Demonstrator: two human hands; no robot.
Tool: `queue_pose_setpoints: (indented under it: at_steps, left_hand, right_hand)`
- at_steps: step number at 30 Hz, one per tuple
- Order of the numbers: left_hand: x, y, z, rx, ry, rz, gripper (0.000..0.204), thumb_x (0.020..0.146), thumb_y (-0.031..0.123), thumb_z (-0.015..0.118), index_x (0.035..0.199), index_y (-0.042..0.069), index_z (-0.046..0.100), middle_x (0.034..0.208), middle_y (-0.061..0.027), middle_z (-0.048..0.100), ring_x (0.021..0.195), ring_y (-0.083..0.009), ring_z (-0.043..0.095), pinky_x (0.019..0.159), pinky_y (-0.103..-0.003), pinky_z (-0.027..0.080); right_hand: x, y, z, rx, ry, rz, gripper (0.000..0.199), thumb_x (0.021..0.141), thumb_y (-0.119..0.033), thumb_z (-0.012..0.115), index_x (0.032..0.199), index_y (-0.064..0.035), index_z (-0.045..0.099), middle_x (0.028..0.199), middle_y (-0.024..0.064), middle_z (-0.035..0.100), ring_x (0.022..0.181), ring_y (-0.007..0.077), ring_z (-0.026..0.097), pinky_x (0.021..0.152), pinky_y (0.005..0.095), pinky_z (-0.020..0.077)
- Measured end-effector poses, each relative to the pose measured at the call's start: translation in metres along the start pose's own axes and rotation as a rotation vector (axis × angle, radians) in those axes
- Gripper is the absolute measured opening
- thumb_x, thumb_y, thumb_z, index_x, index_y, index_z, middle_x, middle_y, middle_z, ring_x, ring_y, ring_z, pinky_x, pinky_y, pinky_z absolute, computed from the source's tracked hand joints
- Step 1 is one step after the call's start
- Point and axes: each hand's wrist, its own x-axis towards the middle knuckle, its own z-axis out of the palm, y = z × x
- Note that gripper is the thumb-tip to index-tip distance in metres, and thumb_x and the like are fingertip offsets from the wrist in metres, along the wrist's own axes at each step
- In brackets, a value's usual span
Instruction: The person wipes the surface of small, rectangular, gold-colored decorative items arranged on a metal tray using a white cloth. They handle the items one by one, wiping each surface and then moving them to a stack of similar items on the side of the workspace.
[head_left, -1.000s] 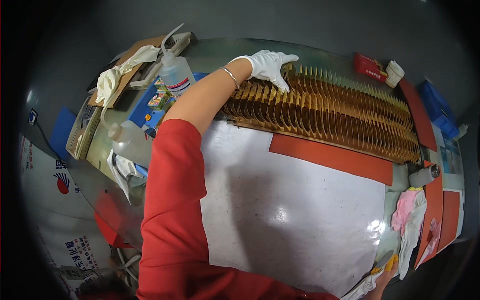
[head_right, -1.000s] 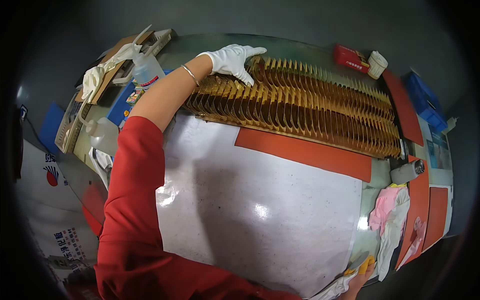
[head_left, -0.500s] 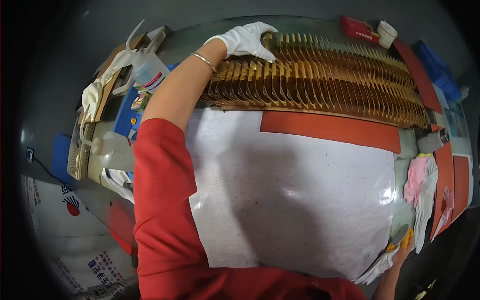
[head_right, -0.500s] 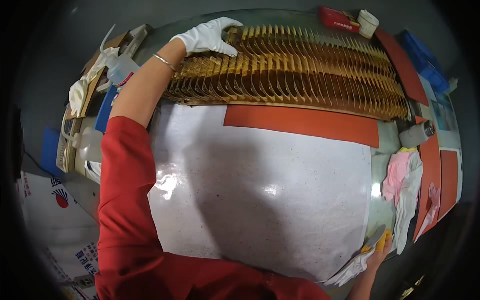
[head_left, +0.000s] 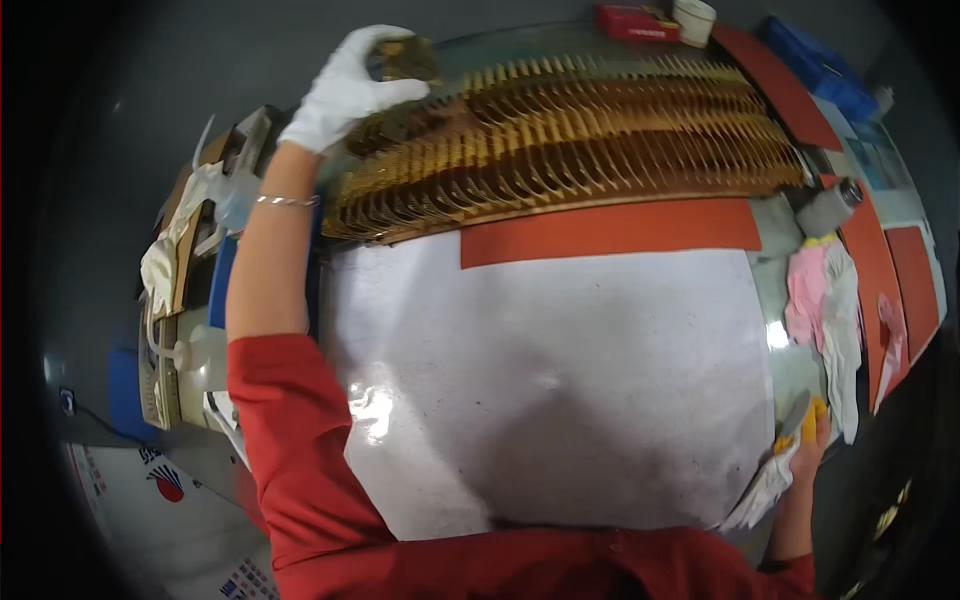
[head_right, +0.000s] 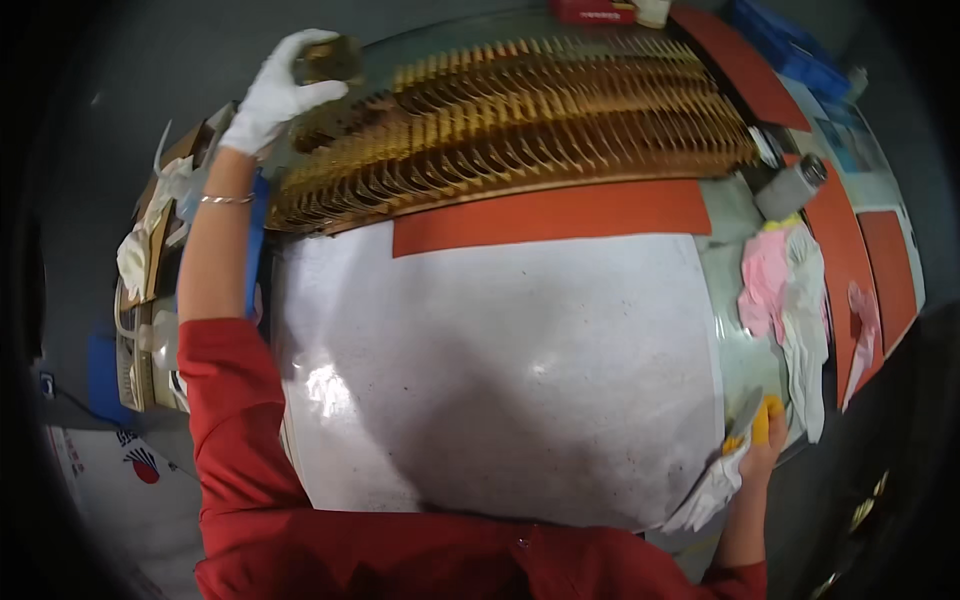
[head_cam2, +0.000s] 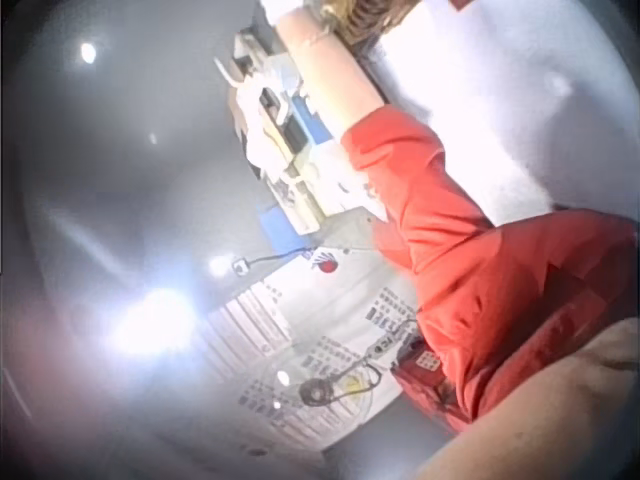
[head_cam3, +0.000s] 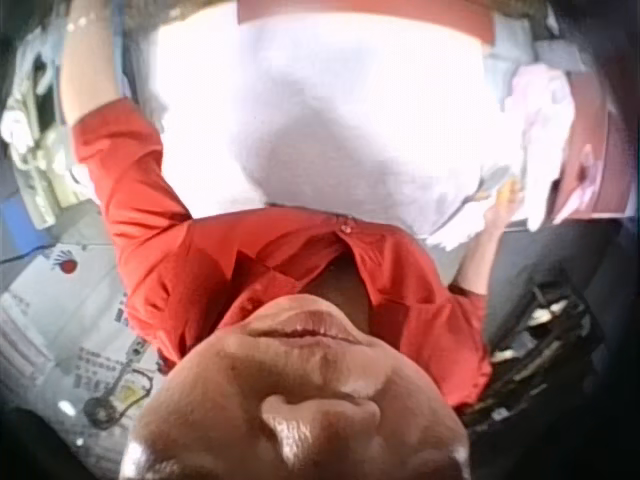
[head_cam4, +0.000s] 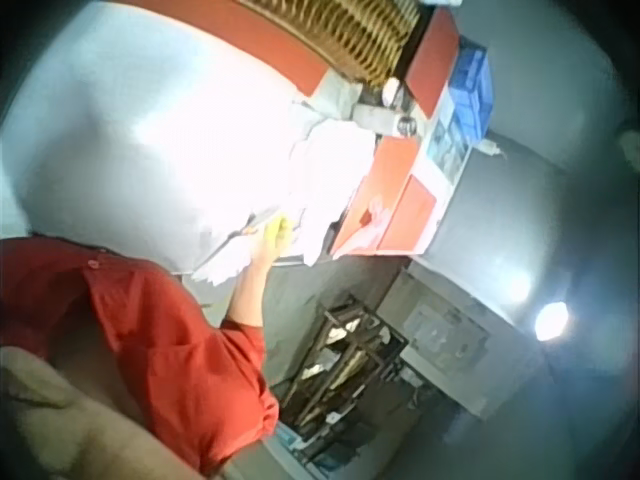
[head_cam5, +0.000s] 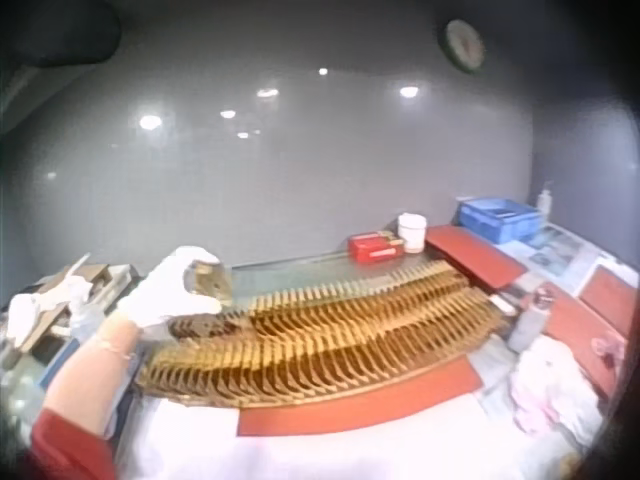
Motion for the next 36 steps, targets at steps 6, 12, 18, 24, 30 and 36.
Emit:
queue_pose_setpoints:
  at_steps: [6,12,18,24,30,36]
  left_hand:
    - [-0.105,0.129,0.027,-0.11,-0.031,0.131,0.06,0.057,0.025,0.078,0.108,0.005,0.055,0.11,-0.0102,0.054,0.111,-0.0222,0.049,0.096,-0.035,0.038]
    - [-0.174,0.231,0.13,0.196,-0.468,0.199,0.059,0.055,0.034,0.074,0.104,0.006,0.055,0.105,-0.0152,0.053,0.1,-0.0314,0.053,0.087,-0.038,0.043]
    - [-0.167,0.296,0.19,0.529,-0.83,0.259,0.059,0.055,0.037,0.073,0.101,0.004,0.054,0.088,-0.0166,0.058,0.081,-0.0321,0.058,0.072,-0.039,0.048]
    - [-0.165,0.299,0.191,0.675,-0.99,0.14,0.064,0.054,0.036,0.073,0.102,0.001,0.05,0.079,-0.0157,0.061,0.071,-0.0313,0.06,0.064,-0.037,0.05]
    - [-0.194,0.272,0.183,0.692,-0.838,0.185,0.074,0.054,0.036,0.074,0.114,0.002,0.046,0.074,-0.016,0.06,0.068,-0.0306,0.06,0.062,-0.038,0.049]
    - [-0.204,0.26,0.161,0.672,-0.89,0.097,0.077,0.054,0.034,0.073,0.117,0.003,0.042,0.078,-0.0168,0.058,0.071,-0.0313,0.06,0.064,-0.038,0.049]
  right_hand:
    - [0.004,-0.007,0.02,0.037,-0.012,0.006,0.016,0.09,-0.013,0.05,0.101,-0.0021,0.054,0.081,-0.0015,0.054,0.062,0.007,0.052,0.049,0.0207,0.0405]
    - [0.006,-0.024,0.036,0.102,-0.085,-0.016,0.015,0.09,-0.016,0.053,0.096,-0.0033,0.054,0.068,-0.0013,0.052,0.049,0.0063,0.047,0.045,0.0204,0.0387]
    - [0.001,-0.032,0.042,0.188,-0.142,0.006,0.011,0.09,-0.016,0.054,0.09,-0.0044,0.054,0.066,-0.0017,0.051,0.05,0.0063,0.047,0.045,0.0208,0.0381]
    - [-0.001,-0.031,0.04,0.156,-0.175,-0.034,0.012,0.09,-0.016,0.054,0.087,-0.0047,0.053,0.065,-0.0011,0.052,0.051,0.0054,0.046,0.046,0.0202,0.0354]
    - [-0.002,-0.033,0.043,0.183,-0.204,-0.025,0.012,0.09,-0.016,0.054,0.088,-0.0039,0.053,0.066,-0.0005,0.053,0.052,0.0055,0.046,0.046,0.0202,0.0359]
    - [0.0,-0.031,0.039,0.114,-0.159,-0.019,0.014,0.09,-0.016,0.054,0.095,-0.0028,0.055,0.067,0.0007,0.053,0.053,0.0066,0.047,0.047,0.0212,0.038]
